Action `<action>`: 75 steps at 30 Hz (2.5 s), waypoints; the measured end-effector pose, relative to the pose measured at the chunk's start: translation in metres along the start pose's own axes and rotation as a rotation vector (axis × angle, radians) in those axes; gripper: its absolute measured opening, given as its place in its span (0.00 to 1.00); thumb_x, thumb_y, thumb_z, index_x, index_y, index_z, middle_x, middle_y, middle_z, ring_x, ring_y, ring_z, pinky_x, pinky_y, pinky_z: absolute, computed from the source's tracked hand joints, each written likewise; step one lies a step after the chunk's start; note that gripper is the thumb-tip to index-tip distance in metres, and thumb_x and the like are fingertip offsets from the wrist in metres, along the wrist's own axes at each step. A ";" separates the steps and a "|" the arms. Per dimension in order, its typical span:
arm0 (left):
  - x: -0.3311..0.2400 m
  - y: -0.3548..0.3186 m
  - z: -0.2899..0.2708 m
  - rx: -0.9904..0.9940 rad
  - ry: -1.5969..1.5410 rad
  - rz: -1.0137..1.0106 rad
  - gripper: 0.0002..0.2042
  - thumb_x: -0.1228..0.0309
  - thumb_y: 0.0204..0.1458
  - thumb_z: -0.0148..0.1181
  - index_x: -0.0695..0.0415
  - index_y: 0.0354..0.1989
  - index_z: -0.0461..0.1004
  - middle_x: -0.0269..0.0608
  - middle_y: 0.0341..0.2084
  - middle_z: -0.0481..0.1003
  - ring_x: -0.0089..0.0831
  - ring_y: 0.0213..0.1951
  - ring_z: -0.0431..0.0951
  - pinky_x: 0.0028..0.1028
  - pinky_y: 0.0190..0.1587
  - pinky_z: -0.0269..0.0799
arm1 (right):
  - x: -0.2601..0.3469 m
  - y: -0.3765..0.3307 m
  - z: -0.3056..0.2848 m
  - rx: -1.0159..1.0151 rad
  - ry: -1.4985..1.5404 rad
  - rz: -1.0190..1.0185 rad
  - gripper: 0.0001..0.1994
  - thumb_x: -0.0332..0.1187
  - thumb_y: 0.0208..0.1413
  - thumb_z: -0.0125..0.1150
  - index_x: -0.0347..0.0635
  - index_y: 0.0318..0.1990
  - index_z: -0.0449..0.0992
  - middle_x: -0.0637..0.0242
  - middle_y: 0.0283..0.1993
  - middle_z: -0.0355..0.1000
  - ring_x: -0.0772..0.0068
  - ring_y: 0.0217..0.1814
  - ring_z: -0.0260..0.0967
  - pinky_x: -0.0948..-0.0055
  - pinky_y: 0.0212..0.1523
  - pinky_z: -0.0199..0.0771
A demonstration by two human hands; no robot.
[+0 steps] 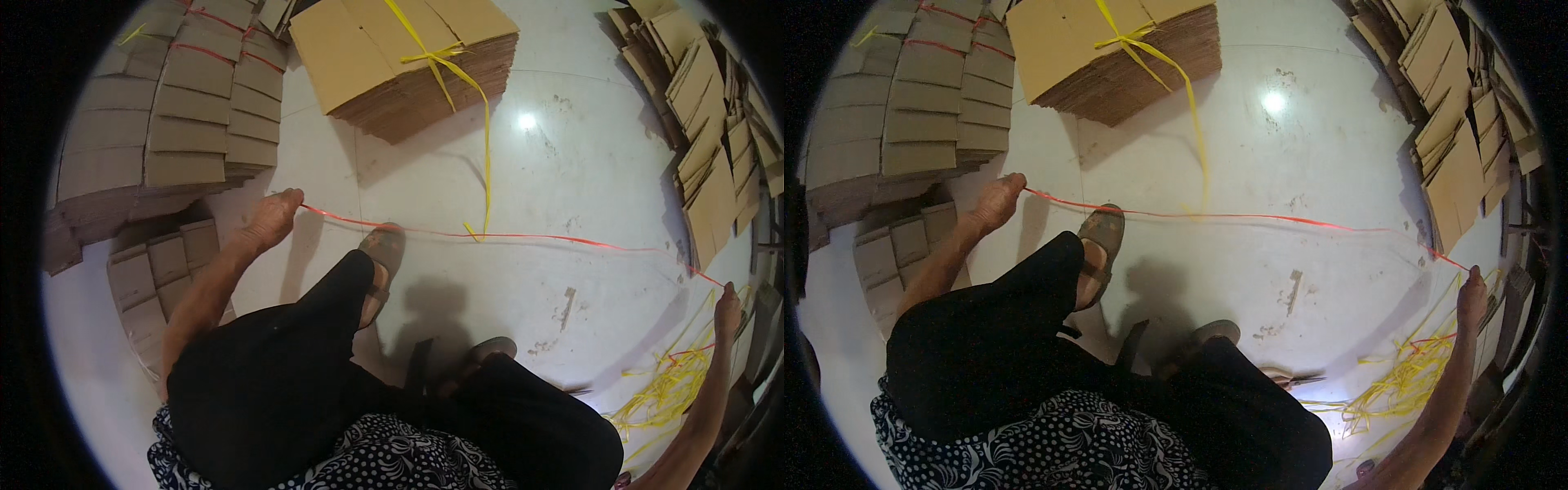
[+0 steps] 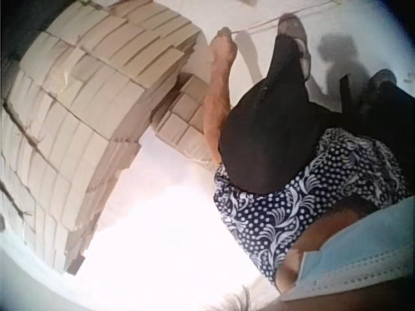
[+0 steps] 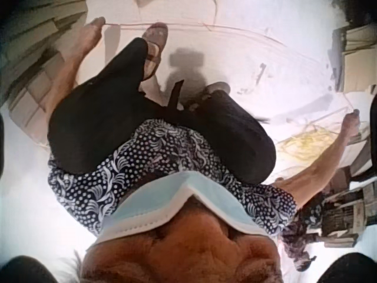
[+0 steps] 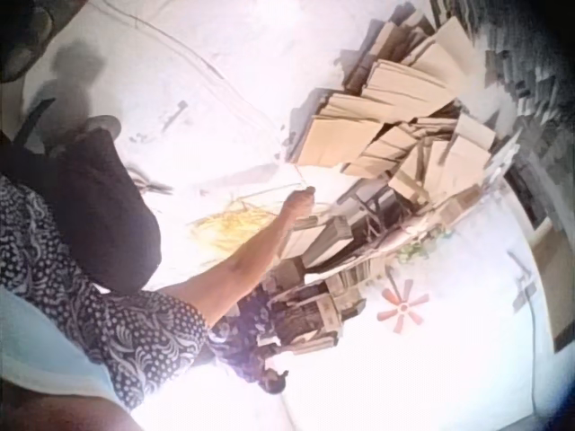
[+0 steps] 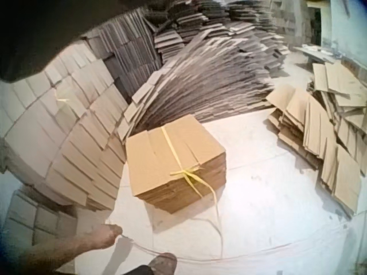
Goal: The person gathers flat cardboard pieces, stacks them, and ties the stacks with yellow and red plastic straps using scissors to cut the straps. The person then places the tied bundles aside and repeats the process with additional cardboard pieces.
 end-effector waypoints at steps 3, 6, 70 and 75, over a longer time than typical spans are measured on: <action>-0.027 0.015 -0.007 0.040 -0.262 -0.093 0.04 0.82 0.49 0.48 0.60 0.32 0.65 0.49 0.21 0.70 0.47 0.26 0.72 0.40 0.32 0.68 | -0.005 0.000 -0.004 0.055 -0.038 0.010 0.06 0.31 0.61 0.39 0.40 0.35 0.61 0.41 0.31 0.70 0.35 0.36 0.68 0.44 0.31 0.64; -0.036 0.026 0.001 0.088 -0.708 -0.175 0.01 0.77 0.54 0.48 0.58 0.34 0.66 0.42 0.19 0.70 0.35 0.22 0.71 0.32 0.27 0.67 | 0.010 0.006 -0.003 0.098 -0.049 0.082 0.05 0.30 0.61 0.41 0.40 0.37 0.63 0.42 0.33 0.70 0.37 0.36 0.69 0.44 0.32 0.65; -0.120 0.090 -0.102 -0.021 -1.930 -0.041 0.07 0.68 0.61 0.44 0.57 0.35 0.65 0.29 0.15 0.60 0.13 0.13 0.50 0.17 0.15 0.44 | 0.344 -0.282 -0.145 0.118 1.769 0.748 0.33 0.34 0.51 0.60 0.38 0.65 0.55 0.71 0.37 0.64 0.79 0.29 0.62 0.78 0.27 0.67; -0.110 0.089 -0.102 -0.079 -1.883 -0.087 0.06 0.70 0.59 0.46 0.58 0.32 0.66 0.31 0.19 0.64 0.13 0.14 0.52 0.16 0.16 0.46 | 0.417 -0.161 -0.230 0.674 1.636 -0.052 0.33 0.30 0.46 0.66 0.37 0.61 0.61 0.73 0.30 0.61 0.83 0.32 0.58 0.79 0.35 0.65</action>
Point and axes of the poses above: each hand's wrist, its own y-axis towards the middle knuckle, its own z-axis out of the palm, x = y × z, the point moved 7 cm from there along y, towards the middle knuckle
